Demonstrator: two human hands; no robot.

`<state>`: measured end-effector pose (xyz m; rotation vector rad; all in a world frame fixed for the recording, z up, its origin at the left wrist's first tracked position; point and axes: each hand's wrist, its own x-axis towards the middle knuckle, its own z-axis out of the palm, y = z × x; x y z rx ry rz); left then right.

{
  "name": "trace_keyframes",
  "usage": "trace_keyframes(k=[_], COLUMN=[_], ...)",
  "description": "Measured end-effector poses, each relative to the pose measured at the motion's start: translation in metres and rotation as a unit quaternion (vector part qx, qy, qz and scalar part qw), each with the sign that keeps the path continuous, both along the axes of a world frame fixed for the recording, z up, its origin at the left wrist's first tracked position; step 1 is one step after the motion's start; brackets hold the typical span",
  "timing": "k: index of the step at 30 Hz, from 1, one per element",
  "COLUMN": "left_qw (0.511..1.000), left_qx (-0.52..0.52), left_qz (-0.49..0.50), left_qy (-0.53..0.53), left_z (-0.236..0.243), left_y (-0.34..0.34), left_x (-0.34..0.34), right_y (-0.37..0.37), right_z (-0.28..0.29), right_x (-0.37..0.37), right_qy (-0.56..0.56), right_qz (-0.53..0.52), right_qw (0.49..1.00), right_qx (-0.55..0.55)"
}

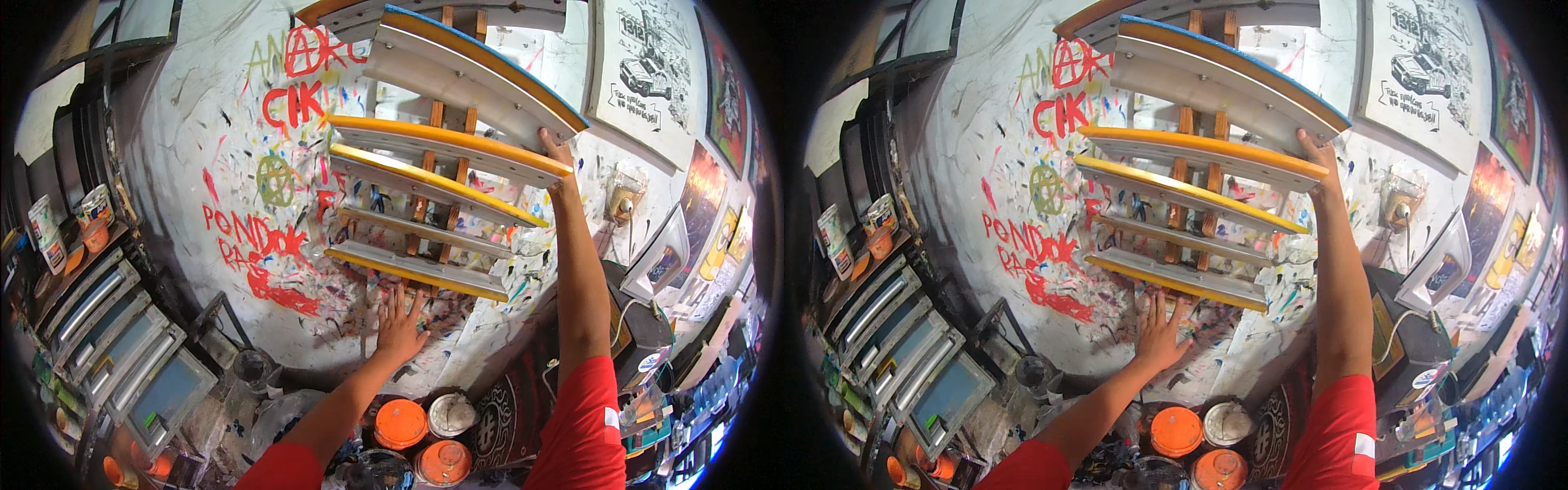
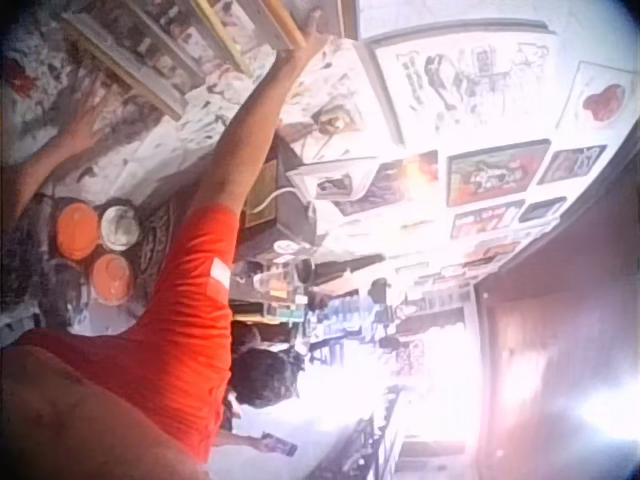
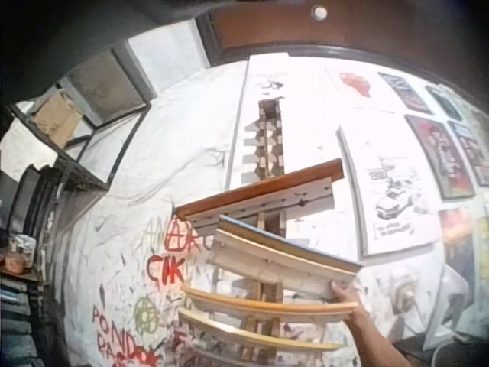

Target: The person performs screen printing on black shirts using a squeegee tool to apply blue ink through a stencil frame.

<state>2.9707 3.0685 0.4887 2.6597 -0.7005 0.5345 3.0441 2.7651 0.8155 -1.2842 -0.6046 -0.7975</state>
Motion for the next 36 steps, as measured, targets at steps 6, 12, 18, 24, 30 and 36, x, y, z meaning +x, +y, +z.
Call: trace_keyframes(k=[6,12,18,24,30,36], left_qw=[0.999,0.997,0.996,0.996,0.997,0.987], left_qx=[0.026,0.036,0.043,0.024,-0.003,-0.111], left_qz=[0.036,0.052,0.053,0.052,0.013,-0.098], left_qy=[0.015,0.04,0.049,0.061,0.075,0.061], left_z=[0.002,0.006,0.006,0.008,0.012,0.007], left_y=[-0.005,-0.01,-0.005,-0.015,-0.005,0.027], left_x=[-0.001,-0.003,-0.002,-0.009,-0.015,-0.03], right_y=[0.002,-0.004,-0.012,-0.016,-0.027,0.012], right_z=[0.005,0.015,0.031,0.051,0.06,0.02], right_x=[-0.009,-0.02,-0.051,-0.103,-0.147,-0.167], right_qy=[0.023,-0.006,-0.009,-0.042,-0.054,-0.064], right_qz=[-0.019,0.006,-0.012,-0.079,-0.096,-0.16], right_qw=[0.999,1.0,0.999,0.994,0.99,0.982], right_qx=[-0.015,0.0,-0.031,-0.063,-0.093,-0.079])
